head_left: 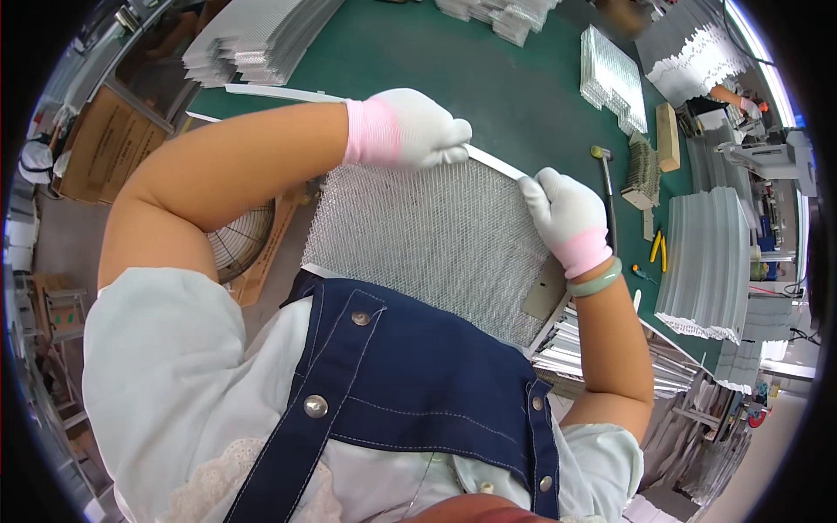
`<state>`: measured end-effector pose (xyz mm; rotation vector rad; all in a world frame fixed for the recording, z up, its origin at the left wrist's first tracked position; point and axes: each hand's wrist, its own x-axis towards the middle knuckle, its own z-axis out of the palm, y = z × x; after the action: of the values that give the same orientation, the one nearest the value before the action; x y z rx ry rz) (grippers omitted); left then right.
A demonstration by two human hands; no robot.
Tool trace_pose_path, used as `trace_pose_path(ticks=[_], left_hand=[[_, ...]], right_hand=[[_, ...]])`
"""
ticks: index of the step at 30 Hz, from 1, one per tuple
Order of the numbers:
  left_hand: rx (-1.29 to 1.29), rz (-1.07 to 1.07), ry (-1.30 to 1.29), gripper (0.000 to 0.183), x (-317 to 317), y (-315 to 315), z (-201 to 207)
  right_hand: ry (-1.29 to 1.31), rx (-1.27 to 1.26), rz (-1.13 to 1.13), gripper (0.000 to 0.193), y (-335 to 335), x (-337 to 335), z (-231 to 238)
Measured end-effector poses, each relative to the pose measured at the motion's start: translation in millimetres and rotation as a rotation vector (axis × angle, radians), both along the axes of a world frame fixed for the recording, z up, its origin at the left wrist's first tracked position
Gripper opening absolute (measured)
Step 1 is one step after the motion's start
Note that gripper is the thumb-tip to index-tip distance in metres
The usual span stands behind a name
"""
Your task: The person assembles a rectangular air filter by hand. They place a mesh sheet onto a plastic frame, insert white plastic strips into the frame's slots, and use a staple gun to secure the mesh to the frame. The completed unit is then set aside.
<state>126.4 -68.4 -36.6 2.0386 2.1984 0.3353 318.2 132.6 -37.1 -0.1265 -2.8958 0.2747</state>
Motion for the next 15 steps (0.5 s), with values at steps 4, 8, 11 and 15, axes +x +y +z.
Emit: trace_pose_path(ticks=[4, 8, 11, 15], left_hand=[[0.073, 0.057, 0.066, 0.028, 7, -5, 6], [0.095, -0.008, 0.116, 0.029, 16, 3, 25], [0.024, 0.009, 0.019, 0.03, 4, -3, 27], [-0.197, 0.095, 0.001, 0.031, 5, -11, 37]], right_hand=[[0.032, 0.071, 0.053, 0.041, 1, -8, 7], [0.042, -0.004, 0.156, 0.04, -26, -34, 17], [0.029, 0.033, 0.132, 0.039, -30, -40, 15], [0.037, 0.052, 0.102, 0.039, -40, -37, 11]])
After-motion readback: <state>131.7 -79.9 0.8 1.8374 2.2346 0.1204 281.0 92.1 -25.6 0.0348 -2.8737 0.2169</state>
